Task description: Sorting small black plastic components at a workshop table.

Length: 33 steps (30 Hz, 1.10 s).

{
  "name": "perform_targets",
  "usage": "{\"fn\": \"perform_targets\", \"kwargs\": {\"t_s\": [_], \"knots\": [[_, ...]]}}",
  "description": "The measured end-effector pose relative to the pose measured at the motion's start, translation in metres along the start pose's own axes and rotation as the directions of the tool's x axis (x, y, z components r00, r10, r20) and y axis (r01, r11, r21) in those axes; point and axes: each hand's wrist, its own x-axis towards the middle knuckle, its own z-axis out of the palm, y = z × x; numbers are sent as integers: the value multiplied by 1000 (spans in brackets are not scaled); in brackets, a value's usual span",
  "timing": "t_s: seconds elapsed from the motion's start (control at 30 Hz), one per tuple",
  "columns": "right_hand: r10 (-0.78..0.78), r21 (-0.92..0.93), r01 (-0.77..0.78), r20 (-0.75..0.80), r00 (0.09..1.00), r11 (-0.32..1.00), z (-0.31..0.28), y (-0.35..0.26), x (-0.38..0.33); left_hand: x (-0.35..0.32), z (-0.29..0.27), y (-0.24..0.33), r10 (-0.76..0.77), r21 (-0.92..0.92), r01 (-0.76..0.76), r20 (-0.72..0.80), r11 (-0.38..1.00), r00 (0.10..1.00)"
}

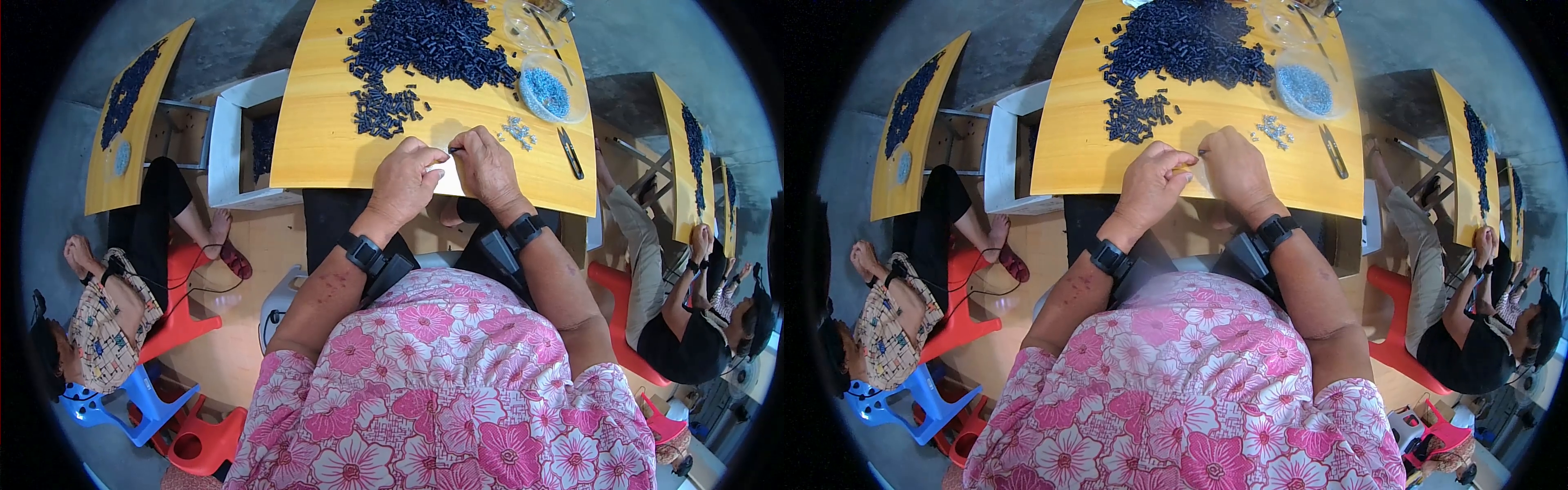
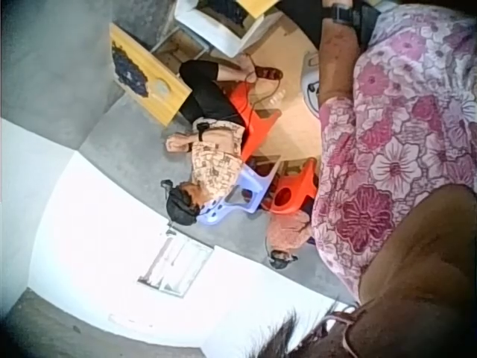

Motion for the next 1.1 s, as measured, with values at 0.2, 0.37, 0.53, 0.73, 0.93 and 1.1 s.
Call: {"fn": "perform_targets", "kwargs": {"t_s": [0.2, 0.37, 0.53, 0.73, 0.93, 1.1], "knots": [[-57, 128, 56, 0, 998, 990, -6, 9, -1, 1, 1, 0, 9, -12, -9, -27, 1000, 1000], [-60, 205, 58, 1, 998, 977, -8, 11, -2, 0, -1, 2, 17, -25, -18, -44, 1000, 999], [-94, 240, 98, -26, 995, 966, -6, 13, -5, 3, -2, 5, -57, -107, 54, -21, 993, 998], [-95, 180, 88, 29, 995, 980, -3, -2, -7, 4, 0, 2, -55, -144, 48, -44, 988, 998], [-88, 183, 81, 26, 996, 980, -12, -18, -6, 3, -2, -3, -72, -93, 69, -27, 993, 997], [-68, 280, 75, -34, 997, 957, -8, -15, -9, 5, -3, -3, -51, -105, 50, -8, 993, 999]]}}
